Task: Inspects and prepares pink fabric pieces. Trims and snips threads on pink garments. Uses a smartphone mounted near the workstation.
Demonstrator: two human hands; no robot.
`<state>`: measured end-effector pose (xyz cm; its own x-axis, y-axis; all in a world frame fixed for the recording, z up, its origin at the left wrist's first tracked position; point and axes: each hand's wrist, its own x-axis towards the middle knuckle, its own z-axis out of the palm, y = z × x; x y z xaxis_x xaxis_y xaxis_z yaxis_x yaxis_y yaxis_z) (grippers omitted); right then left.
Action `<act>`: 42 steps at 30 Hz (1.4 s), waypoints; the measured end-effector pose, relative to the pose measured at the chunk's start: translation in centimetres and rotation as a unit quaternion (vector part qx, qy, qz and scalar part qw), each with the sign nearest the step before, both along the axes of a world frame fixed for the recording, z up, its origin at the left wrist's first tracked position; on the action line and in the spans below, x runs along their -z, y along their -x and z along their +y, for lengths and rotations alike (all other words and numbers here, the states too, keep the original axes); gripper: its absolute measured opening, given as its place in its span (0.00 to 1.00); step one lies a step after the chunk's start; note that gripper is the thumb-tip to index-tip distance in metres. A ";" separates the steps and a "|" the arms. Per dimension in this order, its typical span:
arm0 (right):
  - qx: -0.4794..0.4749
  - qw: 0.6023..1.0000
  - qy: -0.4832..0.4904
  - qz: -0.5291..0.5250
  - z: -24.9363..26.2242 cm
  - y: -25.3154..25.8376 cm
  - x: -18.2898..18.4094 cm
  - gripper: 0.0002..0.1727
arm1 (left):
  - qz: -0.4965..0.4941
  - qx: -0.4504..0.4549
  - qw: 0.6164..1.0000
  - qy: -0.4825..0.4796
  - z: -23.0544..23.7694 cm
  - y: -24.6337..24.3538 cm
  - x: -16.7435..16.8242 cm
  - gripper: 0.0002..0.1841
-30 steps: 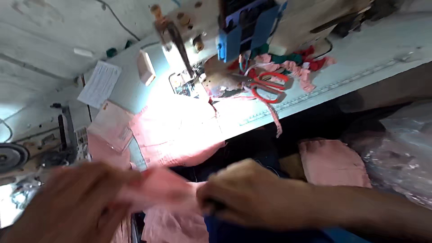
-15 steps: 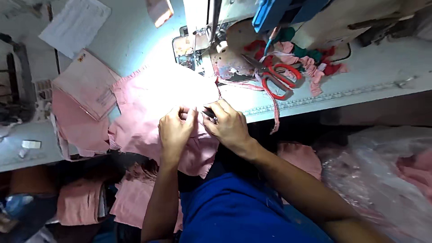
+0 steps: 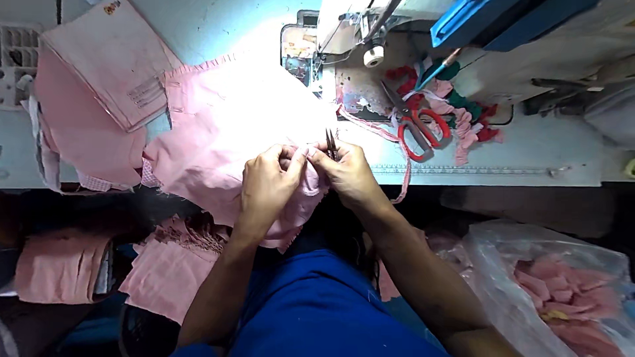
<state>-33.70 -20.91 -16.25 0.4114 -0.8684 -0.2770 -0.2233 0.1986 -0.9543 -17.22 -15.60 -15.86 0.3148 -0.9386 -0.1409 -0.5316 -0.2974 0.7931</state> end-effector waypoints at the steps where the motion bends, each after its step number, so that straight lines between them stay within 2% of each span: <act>1: 0.005 1.000 -0.009 -0.018 0.3 -0.2 0.1 0.07 | 0.033 0.000 0.999 0.004 -0.3 -0.2 0.6 0.14; 4: -0.002 0.999 0.006 -0.037 0.6 -0.4 0.2 0.07 | 0.181 0.012 0.983 0.041 -0.7 -1.0 1.8 0.07; 6: -0.014 0.999 0.039 -0.018 0.5 -0.2 0.0 0.06 | 0.212 0.012 0.976 0.046 -0.5 -1.1 1.9 0.05; 11: -0.034 0.993 0.099 0.062 0.3 0.0 -0.4 0.06 | 0.055 0.035 0.997 0.047 0.5 -0.9 0.9 0.07; 13: -0.052 0.988 0.112 0.089 0.0 0.2 -0.6 0.05 | 0.033 0.050 0.997 0.044 0.5 -0.9 0.8 0.07; 16: -0.069 0.973 0.165 0.144 -0.2 0.1 -0.8 0.05 | 0.058 0.075 0.995 0.037 0.3 -1.1 1.1 0.07; 19: -0.047 0.971 0.183 0.144 0.0 -0.4 -0.5 0.03 | 0.096 0.089 0.991 0.042 0.2 -1.4 1.1 0.08; 24: -0.022 0.984 0.151 0.092 0.5 -0.6 0.1 0.04 | 0.138 0.106 0.984 0.045 -0.2 -1.8 1.8 0.07; 31: 0.033 0.990 0.114 0.077 0.9 -0.5 0.4 0.04 | 0.180 0.125 0.975 0.046 -0.8 -1.9 2.2 0.08; 34: 0.000 0.973 0.185 0.135 0.5 -0.2 0.0 0.06 | 0.164 0.125 0.978 0.043 -0.9 -1.9 2.3 0.08; 37: -0.065 0.928 0.304 0.205 -0.4 0.1 -0.8 0.15 | 0.170 0.143 0.974 0.042 -0.9 -2.0 2.2 0.09; 40: -0.103 0.899 0.358 0.231 -1.0 -0.1 -1.0 0.12 | 0.171 0.141 0.974 0.041 -0.9 -2.0 2.2 0.09; 42: -0.088 0.909 0.341 0.222 -0.7 -0.3 -0.7 0.08 | 0.158 0.136 0.976 0.061 -0.9 -1.9 2.3 0.09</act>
<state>-33.36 -21.65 -15.58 0.5401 -0.8319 0.1278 -0.5876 -0.4814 -0.6504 -15.34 -16.47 -18.16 0.0111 -0.9973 -0.0732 -0.3000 -0.0731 0.9511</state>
